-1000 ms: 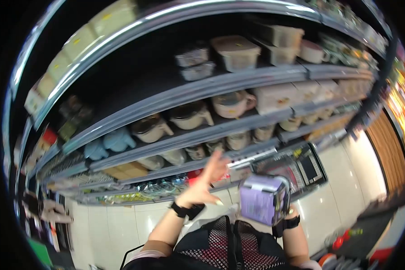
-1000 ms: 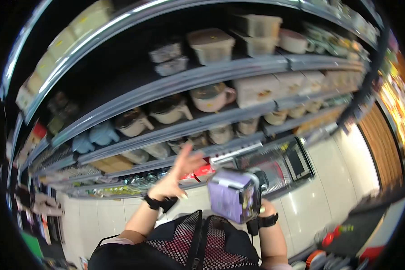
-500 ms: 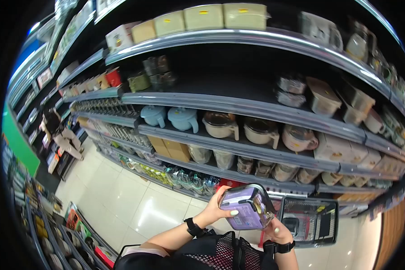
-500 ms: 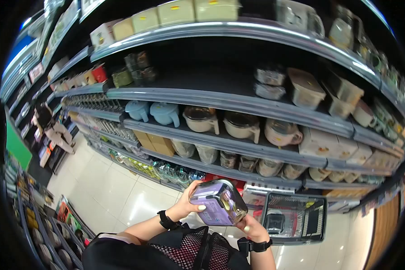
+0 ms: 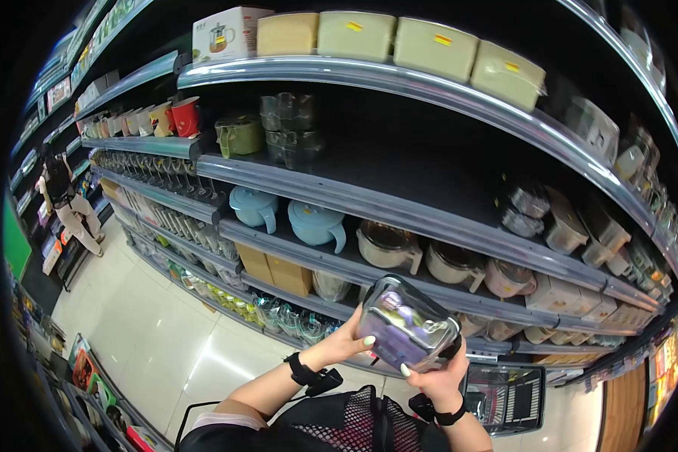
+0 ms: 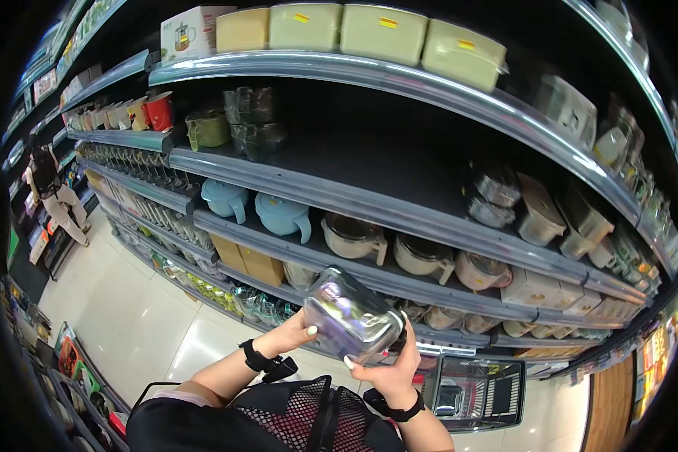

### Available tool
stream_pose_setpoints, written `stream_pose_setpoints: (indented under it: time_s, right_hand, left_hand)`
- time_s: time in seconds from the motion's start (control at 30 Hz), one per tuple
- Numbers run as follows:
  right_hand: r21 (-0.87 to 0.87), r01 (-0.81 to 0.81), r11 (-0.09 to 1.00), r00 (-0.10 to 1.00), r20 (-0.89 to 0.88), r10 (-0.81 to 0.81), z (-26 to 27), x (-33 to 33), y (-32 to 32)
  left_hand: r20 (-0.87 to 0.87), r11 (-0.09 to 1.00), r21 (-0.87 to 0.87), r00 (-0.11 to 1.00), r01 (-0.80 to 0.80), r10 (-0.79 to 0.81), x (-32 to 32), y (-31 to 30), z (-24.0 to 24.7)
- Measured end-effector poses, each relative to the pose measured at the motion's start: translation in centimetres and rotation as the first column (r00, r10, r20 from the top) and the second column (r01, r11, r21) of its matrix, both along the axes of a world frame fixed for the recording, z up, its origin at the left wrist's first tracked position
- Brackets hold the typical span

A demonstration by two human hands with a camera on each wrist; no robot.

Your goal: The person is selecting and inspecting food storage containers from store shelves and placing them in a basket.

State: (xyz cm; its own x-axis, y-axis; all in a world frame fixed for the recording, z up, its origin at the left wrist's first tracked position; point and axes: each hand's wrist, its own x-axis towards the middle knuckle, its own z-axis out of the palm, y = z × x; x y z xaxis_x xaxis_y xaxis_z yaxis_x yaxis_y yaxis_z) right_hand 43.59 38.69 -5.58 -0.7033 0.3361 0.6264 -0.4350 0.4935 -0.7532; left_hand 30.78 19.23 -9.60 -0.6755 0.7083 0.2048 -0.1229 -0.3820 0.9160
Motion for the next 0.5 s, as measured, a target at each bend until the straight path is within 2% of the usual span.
stream_pose_setpoints:
  time_s: [0.03, 0.07, 0.1, 0.13, 0.2, 0.27, 0.33, 0.37, 0.4, 0.5]
  right_hand:
    - [0.183, 0.079, 0.980, 0.997, -0.042, -0.072, 1.0, -0.9, -0.4]
    - [0.314, 0.102, 0.944, 0.987, -0.149, -0.057, 2.2, -1.7, -1.1]
    - [0.423, 0.086, 0.902, 0.989, -0.142, -0.027, 4.3, -2.2, -2.2]
    - [0.523, 0.070, 0.850, 0.991, -0.133, 0.000, 6.1, -3.1, -3.4]
    - [0.684, 0.083, 0.725, 0.964, -0.238, 0.115, 7.7, -5.4, -4.2]
    - [0.737, 0.065, 0.673, 0.960, -0.230, 0.159, 9.6, -6.9, -4.8]
    - [0.673, 0.062, 0.737, 0.960, -0.243, 0.140, 11.9, -8.2, -5.7]
    - [0.650, 0.099, 0.754, 0.954, -0.278, 0.115, 12.5, -9.3, -5.8]
    - [0.624, 0.135, 0.770, 0.945, -0.314, 0.089, 13.2, -10.6, -6.0]
    - [0.657, 0.264, 0.706, 0.938, -0.344, -0.030, 16.1, -15.0, -6.5]
  left_hand:
    - [-0.071, 0.992, -0.089, 0.993, 0.092, -0.098, -1.5, -1.1, -0.1]
    - [-0.131, 0.966, -0.187, 0.970, 0.177, -0.203, -2.8, -1.8, -0.3]
    - [-0.200, 0.980, -0.164, 0.969, 0.116, -0.148, -2.9, -2.7, 0.9]
    - [-0.195, 0.980, -0.161, 0.969, 0.119, -0.150, -3.5, -3.6, 1.5]
    - [-0.226, 0.961, -0.263, 0.962, 0.089, -0.151, -4.6, -5.6, 2.5]
    - [-0.225, 0.969, -0.238, 0.968, 0.059, -0.114, -5.4, -7.6, 3.2]
    - [-0.457, 0.925, -0.364, 0.886, -0.109, -0.075, -6.8, -10.1, 3.2]
    - [-0.492, 0.919, -0.364, 0.869, -0.152, -0.051, -7.4, -11.5, 2.3]
    - [-0.486, 0.890, -0.418, 0.873, -0.183, -0.049, -7.8, -12.9, 1.5]
    - [-0.449, 0.866, -0.464, 0.892, -0.185, -0.051, -8.8, -16.8, -0.7]
